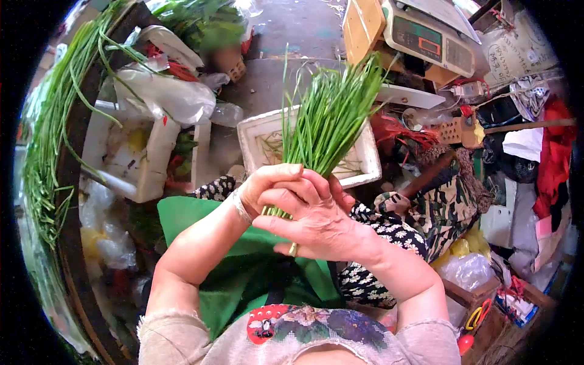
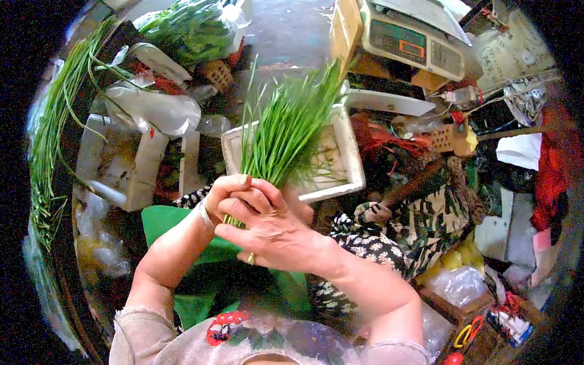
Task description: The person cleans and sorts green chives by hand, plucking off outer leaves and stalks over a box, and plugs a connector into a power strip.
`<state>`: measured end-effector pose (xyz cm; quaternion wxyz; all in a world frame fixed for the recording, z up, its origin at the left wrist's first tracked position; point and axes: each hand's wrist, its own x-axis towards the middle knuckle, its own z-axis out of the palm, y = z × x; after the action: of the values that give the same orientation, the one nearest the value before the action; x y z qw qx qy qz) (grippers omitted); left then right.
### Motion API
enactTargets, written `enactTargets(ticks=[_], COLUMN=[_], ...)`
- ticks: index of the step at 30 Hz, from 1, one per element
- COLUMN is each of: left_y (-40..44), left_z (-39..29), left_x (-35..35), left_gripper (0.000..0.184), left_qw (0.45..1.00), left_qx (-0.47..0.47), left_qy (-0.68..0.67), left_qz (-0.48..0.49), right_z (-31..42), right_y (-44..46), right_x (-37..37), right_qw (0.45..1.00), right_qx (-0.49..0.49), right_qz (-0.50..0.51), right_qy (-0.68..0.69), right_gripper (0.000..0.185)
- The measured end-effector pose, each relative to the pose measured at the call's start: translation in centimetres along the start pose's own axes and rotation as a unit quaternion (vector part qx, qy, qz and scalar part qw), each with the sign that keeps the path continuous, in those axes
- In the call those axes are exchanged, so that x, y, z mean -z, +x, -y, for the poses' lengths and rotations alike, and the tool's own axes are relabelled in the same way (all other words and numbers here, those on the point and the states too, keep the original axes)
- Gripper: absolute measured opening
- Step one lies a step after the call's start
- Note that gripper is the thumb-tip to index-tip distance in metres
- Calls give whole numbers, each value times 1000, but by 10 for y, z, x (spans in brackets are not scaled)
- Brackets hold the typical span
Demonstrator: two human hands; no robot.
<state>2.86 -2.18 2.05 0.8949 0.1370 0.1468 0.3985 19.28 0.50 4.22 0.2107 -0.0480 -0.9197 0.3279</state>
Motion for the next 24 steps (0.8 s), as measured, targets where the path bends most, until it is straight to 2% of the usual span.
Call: enactTargets(ticks=[1, 4, 5, 7, 8, 9, 11, 12, 13, 15, 17, 19, 21, 24], left_y=[-3, -4, -6, -10, -10, -10, -9, -8, -5, -3, 0, 4, 6, 9], left_z=[-1, 3, 0, -3, 1, 6, 15, 16, 15, 14, 14, 11, 7, 8], left_x=[1, 9, 5, 0, 3, 9, 29, 28, 17, 23, 31, 23, 8, 13], left_gripper=[59, 64, 61, 58, 56, 54, 47, 41, 36, 35, 37, 36, 32, 31], left_qw=[997, 997, 996, 994, 992, 987, 966, 976, 974, 987, 978, 977, 952, 949], left_qx=[15, -4, -14, -32, -69, -106, -77, -51, -55, -65, -33, -44, -46, -47], left_qy=[53, 74, 77, 82, 66, 50, 139, 107, 96, 63, 110, 127, 161, 169], left_qz=[-52, -20, -33, -59, -84, -109, -205, -185, -198, -134, -174, -165, -255, -264], right_z=[0, 5, 3, -5, -14, -14, -34, -30, -30, -32, -37, -40, -44, -42], right_y=[1, 8, 9, 10, 10, 8, 0, 3, 2, 0, -4, -4, -7, -2], right_x=[4, 26, 31, 38, 38, 35, 32, 36, 36, 33, 33, 39, 39, 39], right_qw=[1000, 987, 987, 974, 960, 940, 918, 914, 913, 850, 785, 754, 813, 908], right_qx=[0, -20, -20, -4, -37, -114, -151, -184, -184, -234, -266, -277, -287, -214], right_qz=[1, 125, 126, 128, 120, 43, 61, 48, 49, 4, -62, -130, -203, -229], right_qy=[3, 100, 101, 189, 249, 319, 361, 359, 360, 472, 556, 581, 463, 277], right_gripper=[54, 62, 62, 59, 53, 34, 19, 15, 15, 15, 15, 15, 10, 8])
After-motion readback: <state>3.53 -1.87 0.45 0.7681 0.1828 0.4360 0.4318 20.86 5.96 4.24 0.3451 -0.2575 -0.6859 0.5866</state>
